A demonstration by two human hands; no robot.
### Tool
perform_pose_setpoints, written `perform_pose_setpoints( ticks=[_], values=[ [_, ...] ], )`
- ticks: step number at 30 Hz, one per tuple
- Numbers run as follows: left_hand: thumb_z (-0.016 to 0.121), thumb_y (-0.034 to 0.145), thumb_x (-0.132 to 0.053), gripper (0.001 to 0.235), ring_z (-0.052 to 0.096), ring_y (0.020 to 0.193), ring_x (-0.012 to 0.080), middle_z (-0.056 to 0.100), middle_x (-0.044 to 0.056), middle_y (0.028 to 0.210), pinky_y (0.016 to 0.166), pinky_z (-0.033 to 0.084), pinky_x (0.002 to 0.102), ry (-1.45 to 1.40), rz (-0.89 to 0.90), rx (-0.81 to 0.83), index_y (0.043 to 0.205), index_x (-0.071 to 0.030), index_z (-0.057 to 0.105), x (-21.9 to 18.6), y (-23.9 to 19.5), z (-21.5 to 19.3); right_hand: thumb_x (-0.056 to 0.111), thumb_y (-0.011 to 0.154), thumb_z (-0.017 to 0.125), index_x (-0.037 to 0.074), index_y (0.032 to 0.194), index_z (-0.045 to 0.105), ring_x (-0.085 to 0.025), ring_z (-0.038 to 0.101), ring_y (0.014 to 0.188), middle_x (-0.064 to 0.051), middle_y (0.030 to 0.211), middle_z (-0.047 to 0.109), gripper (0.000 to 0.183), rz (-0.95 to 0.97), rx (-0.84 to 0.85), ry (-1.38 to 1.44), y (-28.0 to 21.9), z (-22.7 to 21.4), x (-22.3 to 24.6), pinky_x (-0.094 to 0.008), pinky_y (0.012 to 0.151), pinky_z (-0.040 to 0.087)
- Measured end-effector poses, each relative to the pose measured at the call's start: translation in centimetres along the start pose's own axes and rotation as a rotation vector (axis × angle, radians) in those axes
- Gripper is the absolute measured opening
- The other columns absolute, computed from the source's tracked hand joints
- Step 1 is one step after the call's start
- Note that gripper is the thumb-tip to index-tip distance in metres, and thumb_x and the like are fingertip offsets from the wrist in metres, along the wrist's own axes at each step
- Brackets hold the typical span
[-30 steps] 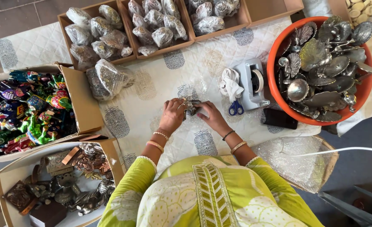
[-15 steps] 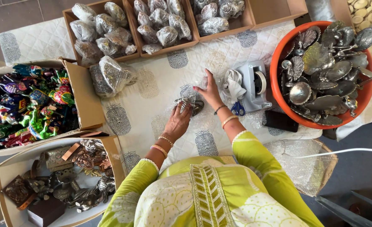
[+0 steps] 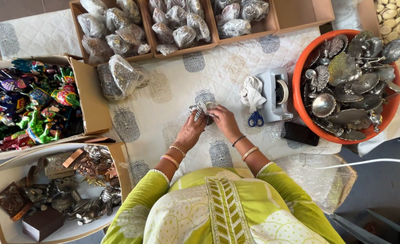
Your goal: The person picks metal decorative ornaments from a box and a large orange bowl, wraps each one in bubble wrap, and places the wrapped items into compartmented cardboard boxes on the table. They occasionally reach into a side box to retrieve more items and continue wrapping one at a time.
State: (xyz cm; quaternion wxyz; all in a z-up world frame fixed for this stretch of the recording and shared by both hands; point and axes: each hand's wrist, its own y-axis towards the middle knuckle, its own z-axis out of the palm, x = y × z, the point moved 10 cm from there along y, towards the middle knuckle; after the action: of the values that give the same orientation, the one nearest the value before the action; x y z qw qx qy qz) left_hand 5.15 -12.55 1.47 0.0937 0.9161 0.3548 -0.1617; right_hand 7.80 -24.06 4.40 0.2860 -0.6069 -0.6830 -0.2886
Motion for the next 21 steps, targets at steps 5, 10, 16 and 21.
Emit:
perform_pose_setpoints(
  ticks=[5,10,16,21],
  values=[
    [0.069,0.09,-0.016,0.062,0.039,0.141,0.0429,0.051,0.015,0.148,0.117,0.039,0.046,0.016,0.001,0.002,0.145,-0.003,0.046,-0.1,0.1,-0.1,-0.002,0.086,0.07,0.004,0.121,0.07,-0.032,0.065,0.108,-0.012,0.116,0.07,0.036,-0.073,-0.064,-0.011,-1.8,-0.1,2.7,-0.039,0.095,0.054],
    [0.069,0.09,-0.014,0.077,0.041,0.138,0.0419,0.048,0.017,0.147,0.115,0.04,0.046,0.019,-0.011,0.033,0.157,0.0,0.034,-0.6,0.5,-2.0,0.002,0.09,0.067,-0.006,0.128,0.062,-0.038,0.055,0.12,-0.019,0.128,0.06,0.039,-0.089,-0.02,-0.116,-3.6,1.4,3.2,-0.046,0.104,0.045],
    [0.068,0.087,-0.008,0.07,0.042,0.138,0.0378,0.04,0.013,0.158,0.113,0.043,0.041,-0.047,-0.039,0.056,0.151,-0.001,0.04,0.0,0.7,-1.4,0.006,0.093,0.064,0.001,0.115,0.063,-0.037,0.049,0.136,-0.02,0.136,0.057,0.022,-0.206,-0.03,-0.305,-5.5,2.6,4.8,-0.046,0.115,0.041],
    [0.067,0.088,-0.011,0.066,0.04,0.14,0.0399,0.041,0.015,0.156,0.113,0.042,0.044,-0.008,0.001,0.029,0.148,0.0,0.043,0.2,0.5,-0.5,0.007,0.099,0.058,0.006,0.123,0.064,-0.032,0.054,0.139,-0.014,0.133,0.062,0.025,0.044,0.069,0.151,-5.6,1.6,2.2,-0.04,0.114,0.049]
  ],
)
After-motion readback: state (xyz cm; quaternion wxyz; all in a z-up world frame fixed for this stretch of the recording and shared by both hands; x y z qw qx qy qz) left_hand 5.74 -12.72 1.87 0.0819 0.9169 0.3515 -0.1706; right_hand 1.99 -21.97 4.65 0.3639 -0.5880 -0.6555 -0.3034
